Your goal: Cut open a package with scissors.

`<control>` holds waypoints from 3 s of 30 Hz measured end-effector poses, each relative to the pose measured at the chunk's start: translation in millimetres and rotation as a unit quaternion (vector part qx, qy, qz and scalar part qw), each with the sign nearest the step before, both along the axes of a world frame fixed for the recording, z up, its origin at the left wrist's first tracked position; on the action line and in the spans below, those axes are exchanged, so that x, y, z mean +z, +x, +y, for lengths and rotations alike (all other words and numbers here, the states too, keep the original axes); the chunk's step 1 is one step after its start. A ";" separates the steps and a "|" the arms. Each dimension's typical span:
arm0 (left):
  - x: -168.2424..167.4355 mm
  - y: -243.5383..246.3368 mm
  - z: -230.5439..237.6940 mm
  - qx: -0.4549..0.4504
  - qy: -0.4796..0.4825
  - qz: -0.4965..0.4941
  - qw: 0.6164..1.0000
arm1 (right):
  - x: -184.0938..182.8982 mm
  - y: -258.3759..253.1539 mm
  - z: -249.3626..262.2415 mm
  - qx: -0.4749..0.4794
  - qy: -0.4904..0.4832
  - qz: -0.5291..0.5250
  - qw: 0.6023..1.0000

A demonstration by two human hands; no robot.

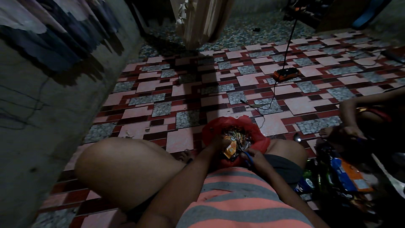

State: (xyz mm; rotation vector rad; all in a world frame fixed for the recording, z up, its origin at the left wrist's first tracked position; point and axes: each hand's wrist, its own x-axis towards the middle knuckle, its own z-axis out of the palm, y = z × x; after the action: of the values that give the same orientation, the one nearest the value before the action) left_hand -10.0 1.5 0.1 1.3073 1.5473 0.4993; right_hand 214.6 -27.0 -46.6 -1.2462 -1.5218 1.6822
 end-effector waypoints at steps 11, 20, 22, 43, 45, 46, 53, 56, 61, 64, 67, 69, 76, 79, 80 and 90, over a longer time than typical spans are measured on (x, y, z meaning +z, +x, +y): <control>1.0 -0.3 0.0 -0.031 0.017 0.029 0.999 | 0.0 -0.6 -0.6 0.006 0.006 0.005 1.000; -1.3 -2.0 1.4 -0.030 0.007 0.021 0.999 | -1.2 0.2 -3.4 -0.018 0.024 0.017 0.999; 0.4 -1.0 1.6 -0.031 0.004 0.022 0.999 | 2.0 1.2 -2.8 -0.004 0.010 0.006 1.000; -3.9 -1.8 2.2 -0.029 0.028 0.021 0.999 | 0.7 1.0 -1.2 0.018 0.003 0.023 1.000; -3.3 -1.7 1.9 -0.031 0.027 0.018 0.999 | -1.6 0.9 -1.0 0.015 0.011 0.028 0.999; -2.4 -1.8 1.6 -0.032 0.025 0.016 0.999 | -2.6 1.0 -1.6 0.011 0.018 0.029 0.999; -0.3 -1.4 1.5 -0.026 0.008 0.012 1.000 | -1.1 1.3 -2.7 0.003 0.026 0.013 1.000; 2.6 -0.7 1.4 -0.015 0.004 0.009 1.000 | 2.2 0.7 -2.9 0.005 0.000 0.011 1.000; 2.3 -0.4 0.2 -0.001 0.010 -0.008 1.000 | 4.2 -0.7 -3.2 0.021 -0.003 0.003 1.000; -0.8 -0.7 0.7 -0.004 0.015 -0.012 1.000 | 3.3 0.7 -2.7 0.027 0.003 0.003 1.000; -3.6 0.1 2.0 -0.014 0.021 -0.007 1.000 | 5.0 2.9 -3.9 0.025 0.006 0.006 1.000; -2.2 1.8 3.3 -0.024 0.020 -0.003 1.000 | 5.9 4.2 -4.1 0.015 0.008 0.007 1.000; 5.2 -5.1 -2.1 -0.072 0.025 0.106 0.991 | 3.7 2.1 -5.9 0.021 0.055 -0.043 0.997; 3.7 -2.1 1.5 -0.046 0.036 0.077 0.995 | -4.3 -0.3 -5.4 -0.026 0.065 -0.021 0.997; 3.7 -2.3 1.6 -0.032 0.035 0.065 0.997 | -5.2 -0.7 -4.9 -0.035 0.062 -0.015 0.997; -22.0 -12.6 0.1 0.048 0.037 0.031 0.998 | -18.3 -7.3 0.7 -0.014 0.051 -0.007 0.999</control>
State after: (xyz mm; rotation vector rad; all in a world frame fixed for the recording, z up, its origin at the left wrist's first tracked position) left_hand -22.6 1.5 -21.9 1.3207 1.6628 0.5859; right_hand 207.3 -26.3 -65.0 -1.2232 -1.5707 1.5617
